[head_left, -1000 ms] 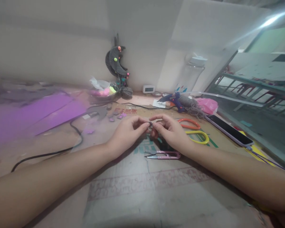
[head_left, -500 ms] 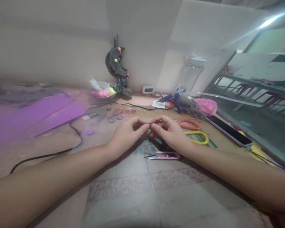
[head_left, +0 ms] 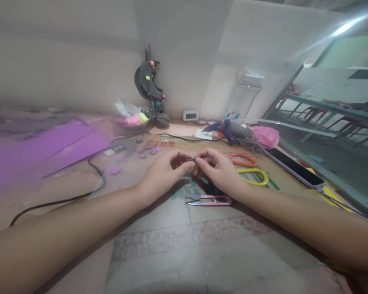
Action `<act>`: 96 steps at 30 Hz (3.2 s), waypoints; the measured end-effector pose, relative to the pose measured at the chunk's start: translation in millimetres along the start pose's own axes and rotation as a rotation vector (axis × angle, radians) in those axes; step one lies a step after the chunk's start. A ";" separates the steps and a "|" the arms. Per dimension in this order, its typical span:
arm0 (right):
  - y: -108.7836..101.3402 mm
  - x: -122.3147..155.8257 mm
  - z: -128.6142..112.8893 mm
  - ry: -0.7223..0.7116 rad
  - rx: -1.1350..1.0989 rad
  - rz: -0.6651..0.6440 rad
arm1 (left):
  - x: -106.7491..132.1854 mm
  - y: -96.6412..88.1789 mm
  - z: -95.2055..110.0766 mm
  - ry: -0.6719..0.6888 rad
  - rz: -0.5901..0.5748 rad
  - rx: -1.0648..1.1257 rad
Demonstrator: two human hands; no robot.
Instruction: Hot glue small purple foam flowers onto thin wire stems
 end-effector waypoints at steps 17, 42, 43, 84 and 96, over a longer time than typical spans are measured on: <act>-1.4 1.9 -1.5 -0.020 -0.088 -0.045 | -0.3 -1.7 3.6 0.029 0.082 -0.083; -20.4 -9.6 15.4 -0.205 -0.084 0.161 | -8.5 -4.3 -6.4 -0.158 0.116 0.079; -20.4 -9.8 16.1 -0.204 -0.101 0.159 | -8.3 -4.1 -6.4 -0.161 0.109 0.086; -15.5 -1.1 12.3 -0.236 0.104 0.079 | -10.3 -2.0 -9.7 -0.116 0.078 0.056; -15.6 -1.4 16.4 -0.276 0.209 0.022 | -8.8 -0.3 -9.1 -0.107 0.060 0.063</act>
Point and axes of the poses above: each hand's wrist, its own x-axis away from the middle knuckle, its own y-axis out of the palm, z = x × y, the point moved 2 cm from there along -x, towards the middle knuckle, and after that the axes turned 15 degrees about -y, right-handed, at the moved point
